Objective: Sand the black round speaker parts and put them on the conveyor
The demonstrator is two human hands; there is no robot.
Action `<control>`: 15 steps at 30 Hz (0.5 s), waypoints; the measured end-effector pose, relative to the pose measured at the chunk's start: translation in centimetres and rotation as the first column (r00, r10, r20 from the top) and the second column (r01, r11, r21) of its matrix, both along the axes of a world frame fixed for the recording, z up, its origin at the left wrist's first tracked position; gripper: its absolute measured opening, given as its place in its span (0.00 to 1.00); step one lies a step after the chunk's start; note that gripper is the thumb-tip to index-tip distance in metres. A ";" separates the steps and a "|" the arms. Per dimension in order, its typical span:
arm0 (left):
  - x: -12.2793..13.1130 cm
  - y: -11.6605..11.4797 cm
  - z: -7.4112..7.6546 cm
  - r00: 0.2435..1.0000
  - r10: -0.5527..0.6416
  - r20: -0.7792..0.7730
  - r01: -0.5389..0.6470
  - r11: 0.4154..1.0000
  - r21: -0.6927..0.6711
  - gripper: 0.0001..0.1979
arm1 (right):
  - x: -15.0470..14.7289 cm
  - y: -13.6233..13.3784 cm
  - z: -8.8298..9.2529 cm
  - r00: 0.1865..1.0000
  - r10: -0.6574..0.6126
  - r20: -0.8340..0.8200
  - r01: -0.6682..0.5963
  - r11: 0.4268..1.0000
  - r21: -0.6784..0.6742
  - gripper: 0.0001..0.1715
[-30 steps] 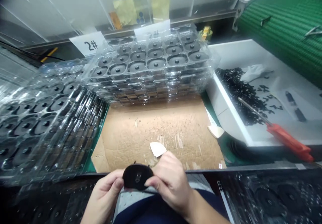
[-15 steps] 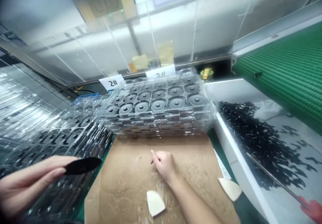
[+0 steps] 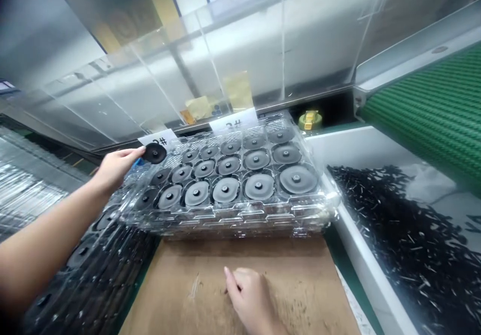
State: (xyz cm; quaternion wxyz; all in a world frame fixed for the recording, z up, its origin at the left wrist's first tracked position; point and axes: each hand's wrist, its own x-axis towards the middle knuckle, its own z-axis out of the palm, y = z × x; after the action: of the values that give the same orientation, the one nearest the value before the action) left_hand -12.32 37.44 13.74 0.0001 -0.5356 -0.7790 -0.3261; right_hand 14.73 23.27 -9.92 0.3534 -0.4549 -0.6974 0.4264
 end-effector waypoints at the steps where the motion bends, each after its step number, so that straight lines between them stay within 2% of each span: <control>1: -0.4 1.1 -1.0 1.000 0.003 -0.005 -0.003 1.000 -0.016 0.28 | 0.0 0.0 -0.1 1.000 0.004 0.006 -0.004 1.000 -0.005 0.33; 4: -1.4 2.9 -3.5 0.999 -0.012 -0.053 0.007 0.996 -0.087 0.26 | 0.0 -0.1 -0.5 1.000 0.011 0.022 -0.010 1.000 -0.017 0.34; 7: -1.9 2.6 -4.4 0.985 -0.091 -0.144 0.065 0.982 -0.179 0.21 | 0.0 0.0 -0.7 0.999 0.025 0.030 -0.024 0.999 -0.025 0.34; 10: -1.8 0.3 -3.5 0.947 -0.216 -0.238 0.157 0.956 -0.246 0.18 | 0.0 0.0 -0.6 0.999 0.038 0.033 -0.037 0.999 -0.026 0.34; 13: -1.5 -3.3 -1.9 0.899 -0.336 -0.279 0.251 0.920 -0.300 0.25 | 0.1 0.1 -0.3 0.998 0.044 0.038 -0.044 0.999 -0.015 0.34; 15: -1.5 -6.2 -0.8 0.877 -0.386 -0.286 0.290 0.900 -0.326 0.25 | 0.2 0.1 -0.1 0.998 0.048 0.042 -0.048 0.999 -0.006 0.34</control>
State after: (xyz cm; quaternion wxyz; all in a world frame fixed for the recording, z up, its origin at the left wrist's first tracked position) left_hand -13.78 31.21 12.98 0.0050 -0.7079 -0.6974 -0.1119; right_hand 14.95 23.40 -10.00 0.3271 -0.4478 -0.7145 0.4266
